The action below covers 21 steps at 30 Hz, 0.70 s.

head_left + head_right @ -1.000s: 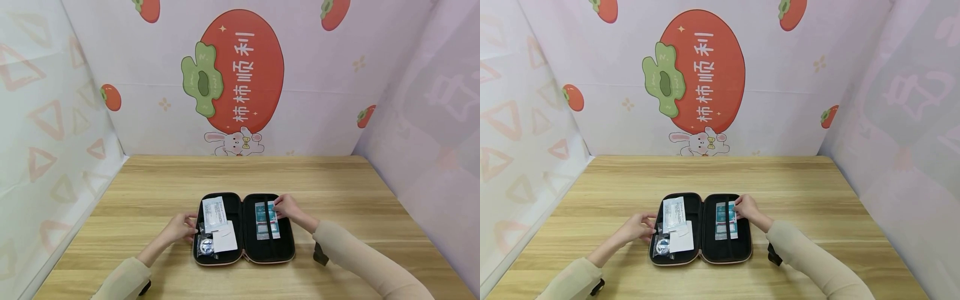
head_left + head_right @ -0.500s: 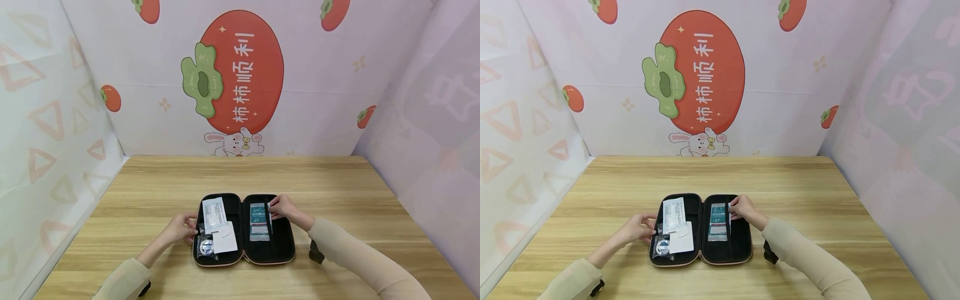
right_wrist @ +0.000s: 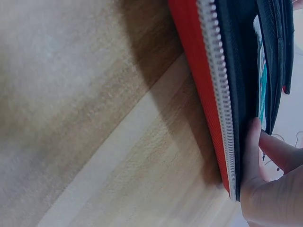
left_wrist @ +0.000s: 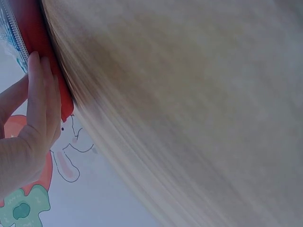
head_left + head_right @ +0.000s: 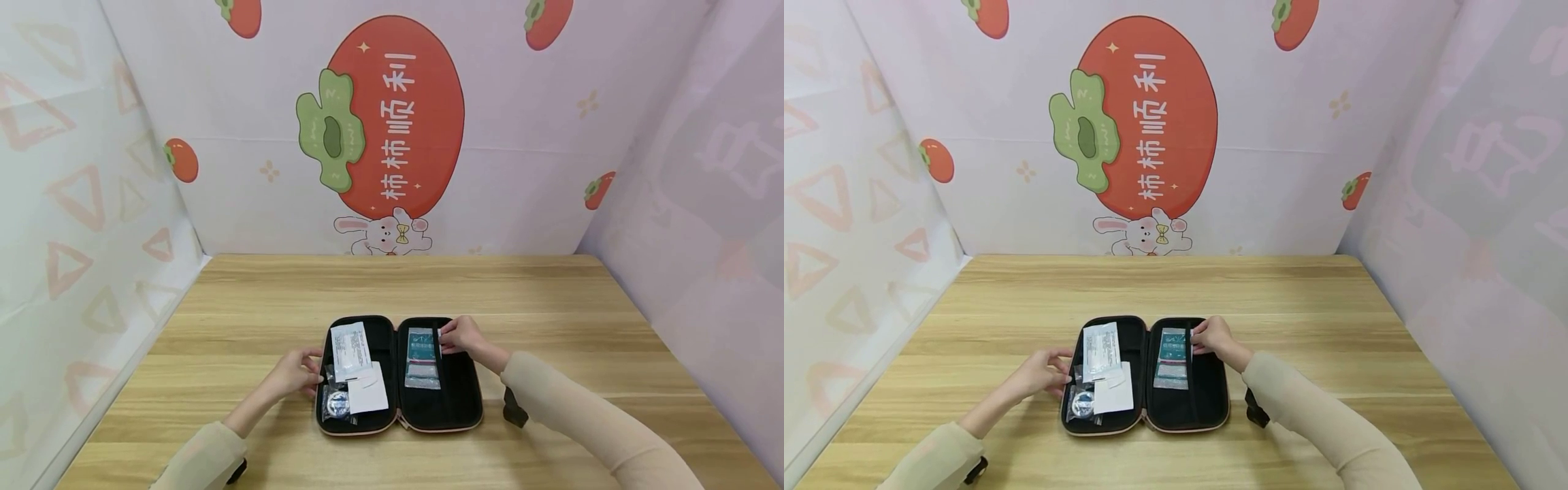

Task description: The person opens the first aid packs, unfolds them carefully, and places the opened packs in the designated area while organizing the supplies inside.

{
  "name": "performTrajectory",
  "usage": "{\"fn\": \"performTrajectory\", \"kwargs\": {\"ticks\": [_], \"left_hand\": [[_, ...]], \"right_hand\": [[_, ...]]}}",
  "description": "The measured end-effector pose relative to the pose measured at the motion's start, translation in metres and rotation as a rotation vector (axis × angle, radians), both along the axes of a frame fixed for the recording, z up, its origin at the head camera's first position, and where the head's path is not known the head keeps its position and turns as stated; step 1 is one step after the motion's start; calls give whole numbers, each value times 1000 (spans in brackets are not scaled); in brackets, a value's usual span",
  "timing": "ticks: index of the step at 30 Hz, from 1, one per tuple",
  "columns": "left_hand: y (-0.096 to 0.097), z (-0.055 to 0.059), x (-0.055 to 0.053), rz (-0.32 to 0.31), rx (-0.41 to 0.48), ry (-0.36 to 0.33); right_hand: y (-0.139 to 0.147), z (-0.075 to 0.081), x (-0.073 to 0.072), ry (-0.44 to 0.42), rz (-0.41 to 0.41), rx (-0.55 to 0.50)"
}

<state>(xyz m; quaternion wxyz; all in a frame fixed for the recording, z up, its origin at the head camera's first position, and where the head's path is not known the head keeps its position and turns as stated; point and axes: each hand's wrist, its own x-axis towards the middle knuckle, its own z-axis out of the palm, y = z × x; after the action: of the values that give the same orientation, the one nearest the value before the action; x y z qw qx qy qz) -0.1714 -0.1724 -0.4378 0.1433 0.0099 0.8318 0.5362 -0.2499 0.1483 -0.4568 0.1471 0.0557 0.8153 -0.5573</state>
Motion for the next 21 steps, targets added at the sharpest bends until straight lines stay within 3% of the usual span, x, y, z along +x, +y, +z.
{"fn": "performTrajectory", "kwargs": {"ticks": [2, 5, 9, 11, 12, 17, 18, 19, 21], "left_hand": [[0, -1, 0, 1, 5, -4], [-1, 0, 0, -9, 6, -3], [-1, 3, 2, -14, 4, -2], [-1, 2, 1, -20, 8, -3], [-2, 1, 1, -26, 13, 7], [-8, -7, -2, -82, 55, 53], [-8, -8, -2, -86, 57, 59], [-8, -8, -2, -81, 56, 51], [-7, -6, -2, -70, 48, 40]], "right_hand": [[-3, 14, 8, 8, -2, 3], [0, 9, 2, 27, 35, -20], [16, -45, -34, 20, 95, -47], [18, -52, -39, 22, 103, -49], [21, -63, -46, 35, 115, -71], [6, -12, -16, 60, 50, -48], [4, -9, -15, 49, 27, -31], [-1, 6, -7, 29, -5, 5], [-1, 10, -6, 39, 2, 14]]}}
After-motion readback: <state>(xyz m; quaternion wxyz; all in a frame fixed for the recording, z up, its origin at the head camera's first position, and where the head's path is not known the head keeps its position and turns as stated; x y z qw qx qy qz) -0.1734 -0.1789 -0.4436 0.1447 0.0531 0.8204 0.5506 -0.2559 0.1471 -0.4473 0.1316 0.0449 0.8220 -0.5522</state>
